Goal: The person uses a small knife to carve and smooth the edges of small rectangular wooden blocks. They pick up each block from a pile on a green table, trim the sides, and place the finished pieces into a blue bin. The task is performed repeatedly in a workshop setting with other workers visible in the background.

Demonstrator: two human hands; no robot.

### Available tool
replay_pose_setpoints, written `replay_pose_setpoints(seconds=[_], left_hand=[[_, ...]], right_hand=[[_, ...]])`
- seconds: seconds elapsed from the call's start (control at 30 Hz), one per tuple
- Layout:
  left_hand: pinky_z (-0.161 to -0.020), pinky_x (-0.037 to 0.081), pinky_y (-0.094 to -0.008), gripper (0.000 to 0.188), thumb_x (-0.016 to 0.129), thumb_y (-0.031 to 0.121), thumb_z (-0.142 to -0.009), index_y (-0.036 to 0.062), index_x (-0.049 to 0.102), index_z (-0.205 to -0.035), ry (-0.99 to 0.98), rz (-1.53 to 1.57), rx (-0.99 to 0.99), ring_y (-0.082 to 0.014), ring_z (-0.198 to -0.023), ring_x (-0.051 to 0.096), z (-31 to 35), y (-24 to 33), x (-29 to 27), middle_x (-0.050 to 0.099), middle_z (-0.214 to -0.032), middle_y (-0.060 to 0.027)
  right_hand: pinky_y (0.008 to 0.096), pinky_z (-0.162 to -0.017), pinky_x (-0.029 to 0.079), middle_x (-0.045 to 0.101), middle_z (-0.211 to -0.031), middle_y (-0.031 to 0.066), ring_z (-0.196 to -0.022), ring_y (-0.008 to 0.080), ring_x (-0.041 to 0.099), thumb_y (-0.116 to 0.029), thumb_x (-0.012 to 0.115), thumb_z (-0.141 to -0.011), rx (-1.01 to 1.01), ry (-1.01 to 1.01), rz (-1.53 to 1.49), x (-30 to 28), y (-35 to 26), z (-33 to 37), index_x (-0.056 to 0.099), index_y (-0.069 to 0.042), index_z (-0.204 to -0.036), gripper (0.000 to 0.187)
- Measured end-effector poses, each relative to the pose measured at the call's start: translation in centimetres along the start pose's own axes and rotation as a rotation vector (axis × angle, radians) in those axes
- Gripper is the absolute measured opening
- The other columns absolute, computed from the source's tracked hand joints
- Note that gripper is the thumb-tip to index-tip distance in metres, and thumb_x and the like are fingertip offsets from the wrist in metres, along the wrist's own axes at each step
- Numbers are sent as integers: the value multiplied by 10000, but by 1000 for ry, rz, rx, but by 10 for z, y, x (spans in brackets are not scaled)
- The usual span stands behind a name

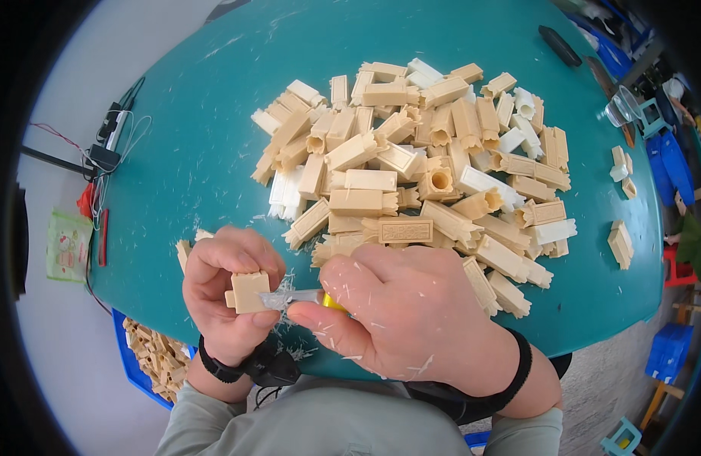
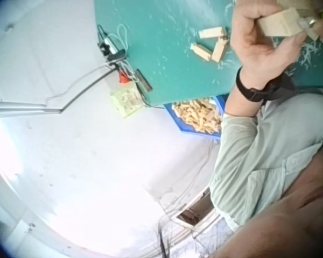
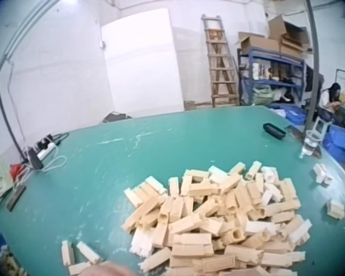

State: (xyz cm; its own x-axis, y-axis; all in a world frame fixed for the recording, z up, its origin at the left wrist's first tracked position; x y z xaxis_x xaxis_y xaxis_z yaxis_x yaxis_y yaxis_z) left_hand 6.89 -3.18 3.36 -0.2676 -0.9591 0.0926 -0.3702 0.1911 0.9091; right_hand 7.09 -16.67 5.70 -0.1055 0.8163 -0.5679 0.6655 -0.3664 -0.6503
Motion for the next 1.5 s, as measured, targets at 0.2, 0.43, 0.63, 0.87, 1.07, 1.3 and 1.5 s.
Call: replay_pose_setpoints(seconds=[0.2,0.43,0.63,0.87,1.07,1.3,1.5], left_hand=[[-729,426,-283,388,742,-1,-610,39,540,-938,-152,48,-42,-176,-835,539,2,6,17,550,-918,-98],[-737,411,-267,375,725,6,-626,22,531,-946,-19,52,-60,-158,-848,528,0,-2,0,542,-922,-90],[-736,410,-264,366,723,12,-627,19,534,-940,-2,52,-79,-156,-844,527,1,-4,0,544,-917,-88],[-733,412,-263,366,727,15,-622,16,532,-932,17,44,-82,-157,-839,526,-1,-5,-1,544,-913,-88],[-727,417,-267,362,735,26,-620,17,534,-921,34,54,-116,-159,-831,528,-1,-8,-2,551,-901,-90],[-706,429,-289,354,747,18,-605,16,561,-906,-203,85,-47,-182,-793,548,2,7,22,575,-861,-94],[-744,413,-271,379,728,0,-630,16,534,-955,-77,82,-42,-159,-852,523,-1,-2,5,542,-940,-81]], right_hand=[[306,-392,358,479,-562,67,-447,232,473,-249,660,-772,99,34,36,-5,17,-2,509,-52,-704,257],[302,-389,352,488,-562,52,-448,216,476,-254,651,-782,22,-73,-55,-1,-2,-4,501,-56,-689,265],[305,-378,337,460,-539,41,-435,203,465,-270,651,-780,0,-72,-31,1,-3,-2,484,-66,-667,287],[308,-375,334,440,-527,42,-429,202,458,-270,655,-774,-22,-59,-24,2,-2,0,476,-68,-664,292],[305,-387,354,464,-543,48,-444,205,476,-261,664,-765,-39,-44,-2,0,-2,-2,490,-62,-679,277],[318,-432,382,507,-582,93,-485,252,498,-247,636,-793,210,40,57,-11,30,-5,528,-38,-718,246],[324,-440,380,493,-570,92,-483,258,492,-256,617,-813,220,7,-168,-6,17,-3,514,-40,-700,264]])
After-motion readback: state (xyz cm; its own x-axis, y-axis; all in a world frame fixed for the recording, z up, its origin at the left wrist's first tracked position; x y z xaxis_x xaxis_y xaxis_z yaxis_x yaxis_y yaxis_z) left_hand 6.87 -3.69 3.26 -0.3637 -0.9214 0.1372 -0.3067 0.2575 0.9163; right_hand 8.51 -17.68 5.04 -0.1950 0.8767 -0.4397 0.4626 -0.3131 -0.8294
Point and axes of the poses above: each hand's wrist, its own z-axis away from the middle knuckle, its own x-axis out of the palm, y = z × x, the point moved 9 cm from there along -z, towards the middle knuckle
